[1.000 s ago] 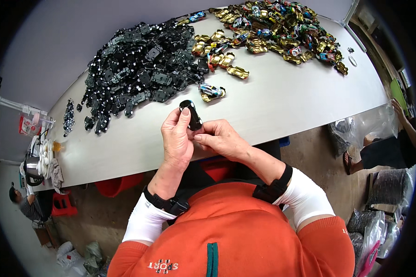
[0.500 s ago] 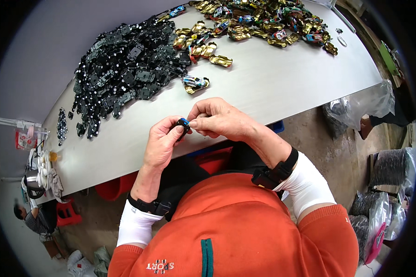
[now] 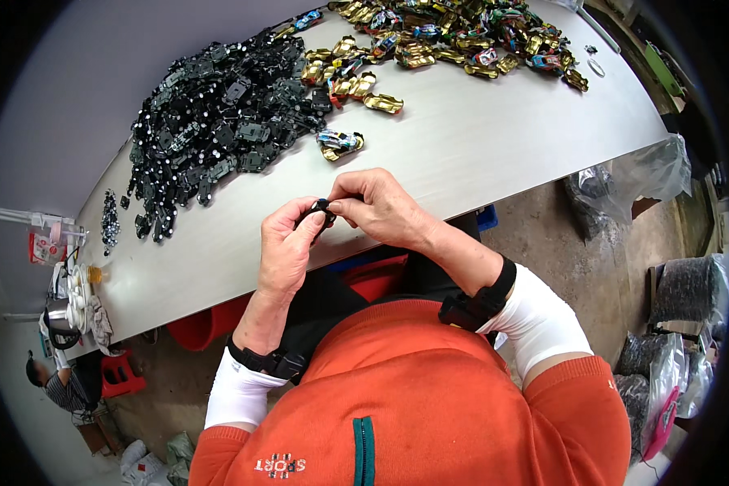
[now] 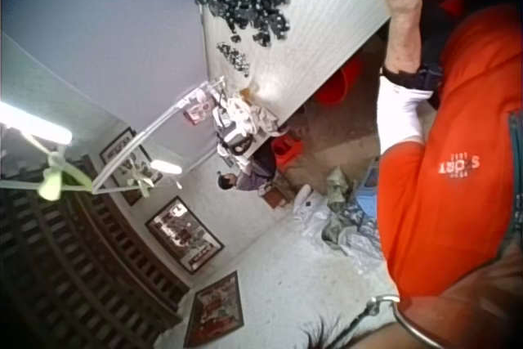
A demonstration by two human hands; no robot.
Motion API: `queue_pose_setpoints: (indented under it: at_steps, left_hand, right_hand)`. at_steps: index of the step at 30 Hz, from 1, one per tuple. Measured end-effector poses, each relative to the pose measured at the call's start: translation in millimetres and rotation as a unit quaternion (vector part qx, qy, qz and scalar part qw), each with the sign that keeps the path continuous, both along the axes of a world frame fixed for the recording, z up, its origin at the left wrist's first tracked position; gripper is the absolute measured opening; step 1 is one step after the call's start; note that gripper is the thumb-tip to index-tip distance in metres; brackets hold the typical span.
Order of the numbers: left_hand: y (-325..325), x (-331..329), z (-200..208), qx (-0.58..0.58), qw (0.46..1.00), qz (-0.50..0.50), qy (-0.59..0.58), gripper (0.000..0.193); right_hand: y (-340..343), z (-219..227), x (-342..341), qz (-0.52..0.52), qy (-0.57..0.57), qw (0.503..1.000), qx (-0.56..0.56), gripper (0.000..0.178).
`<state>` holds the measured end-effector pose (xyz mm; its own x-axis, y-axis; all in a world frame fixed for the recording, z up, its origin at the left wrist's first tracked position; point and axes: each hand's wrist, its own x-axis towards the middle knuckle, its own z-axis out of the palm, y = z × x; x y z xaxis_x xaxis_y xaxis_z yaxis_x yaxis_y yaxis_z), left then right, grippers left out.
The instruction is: The person assembles small toy car keychains by hand. They pick up a black plastic base and a colored car body, fit them together, and place the finished unit on the table. This process is repeated with various colored car bodies.
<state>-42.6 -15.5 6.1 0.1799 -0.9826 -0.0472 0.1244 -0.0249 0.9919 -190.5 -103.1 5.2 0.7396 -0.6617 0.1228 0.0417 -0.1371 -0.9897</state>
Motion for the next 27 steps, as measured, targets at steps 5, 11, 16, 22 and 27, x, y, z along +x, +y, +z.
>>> queue_pose_setpoints:
  at_steps: [5, 11, 16, 22, 27]
  left_hand:
    - [-7.5, 4.3, -6.8, 0.042, 0.996, -0.02, 0.081, 0.012]
    - [-6.1, -0.3, 0.8, 0.076, 0.991, -0.022, 0.105, 0.014]
    - [10.6, 2.2, 14.1, 0.087, 0.992, -0.086, 0.024, 0.014]
    - [51.0, -16.0, -62.8, 0.312, 0.91, -0.272, 0.034, 0.019]
    - [14.8, -7.8, -156.4, 0.283, 0.953, -0.106, -0.023, 0.034]
  right_hand:
    - [-4.6, 7.9, -5.1, 0.012, -0.008, 0.988, 0.156, 0.011]
    - [-4.9, 2.8, -4.5, 0.001, 0.012, 0.996, 0.092, 0.012]
    - [-4.7, 10.6, -18.9, 0.055, 0.013, 0.991, 0.121, 0.014]
    - [-49.7, 17.1, -36.5, -0.131, -0.031, 0.984, 0.113, 0.012]
    - [-76.1, 1.4, 1.0, -0.181, 0.131, 0.945, -0.24, 0.016]
